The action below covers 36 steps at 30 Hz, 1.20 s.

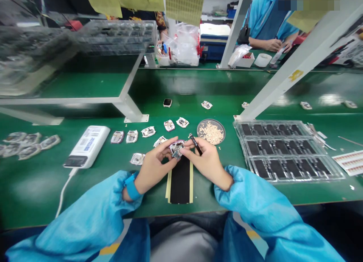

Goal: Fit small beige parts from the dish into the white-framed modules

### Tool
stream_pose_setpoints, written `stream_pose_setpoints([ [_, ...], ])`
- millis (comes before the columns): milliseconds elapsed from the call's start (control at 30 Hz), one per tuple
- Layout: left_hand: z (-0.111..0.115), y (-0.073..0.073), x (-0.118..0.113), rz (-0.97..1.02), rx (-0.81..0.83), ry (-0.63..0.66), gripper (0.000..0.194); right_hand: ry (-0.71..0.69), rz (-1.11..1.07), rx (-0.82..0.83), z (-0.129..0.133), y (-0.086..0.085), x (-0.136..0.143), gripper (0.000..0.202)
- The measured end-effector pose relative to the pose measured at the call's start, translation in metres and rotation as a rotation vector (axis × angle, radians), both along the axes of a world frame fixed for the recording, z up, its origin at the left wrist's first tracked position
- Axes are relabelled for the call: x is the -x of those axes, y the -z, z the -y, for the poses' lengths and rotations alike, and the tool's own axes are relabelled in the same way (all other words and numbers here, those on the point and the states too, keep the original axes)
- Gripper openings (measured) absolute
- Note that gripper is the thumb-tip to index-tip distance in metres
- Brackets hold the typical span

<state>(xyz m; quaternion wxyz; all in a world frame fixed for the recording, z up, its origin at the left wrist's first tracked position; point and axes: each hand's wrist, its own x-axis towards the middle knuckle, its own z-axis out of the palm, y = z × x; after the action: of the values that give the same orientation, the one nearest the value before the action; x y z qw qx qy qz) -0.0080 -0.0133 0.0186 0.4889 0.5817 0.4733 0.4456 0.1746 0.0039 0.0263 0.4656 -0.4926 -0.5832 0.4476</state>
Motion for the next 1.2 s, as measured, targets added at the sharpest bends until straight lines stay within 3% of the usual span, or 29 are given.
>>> stream_pose_setpoints([
  [167,0.0,0.002,-0.001,0.048,0.027,0.019,0.062,0.037,0.028,-0.035,0.0,0.0,-0.002,0.019],
  [500,0.003,0.004,-0.007,0.05,0.03,-0.079,0.056,0.083,-0.06,0.001,-0.001,0.007,0.002,0.027],
  [967,0.002,0.005,-0.004,-0.167,-0.222,-0.11,0.041,0.125,-0.145,0.061,-0.001,0.009,0.004,0.029],
  [1200,-0.002,0.015,-0.006,-0.001,-0.058,-0.111,0.051,0.127,-0.121,0.041,-0.001,0.006,0.004,0.03],
])
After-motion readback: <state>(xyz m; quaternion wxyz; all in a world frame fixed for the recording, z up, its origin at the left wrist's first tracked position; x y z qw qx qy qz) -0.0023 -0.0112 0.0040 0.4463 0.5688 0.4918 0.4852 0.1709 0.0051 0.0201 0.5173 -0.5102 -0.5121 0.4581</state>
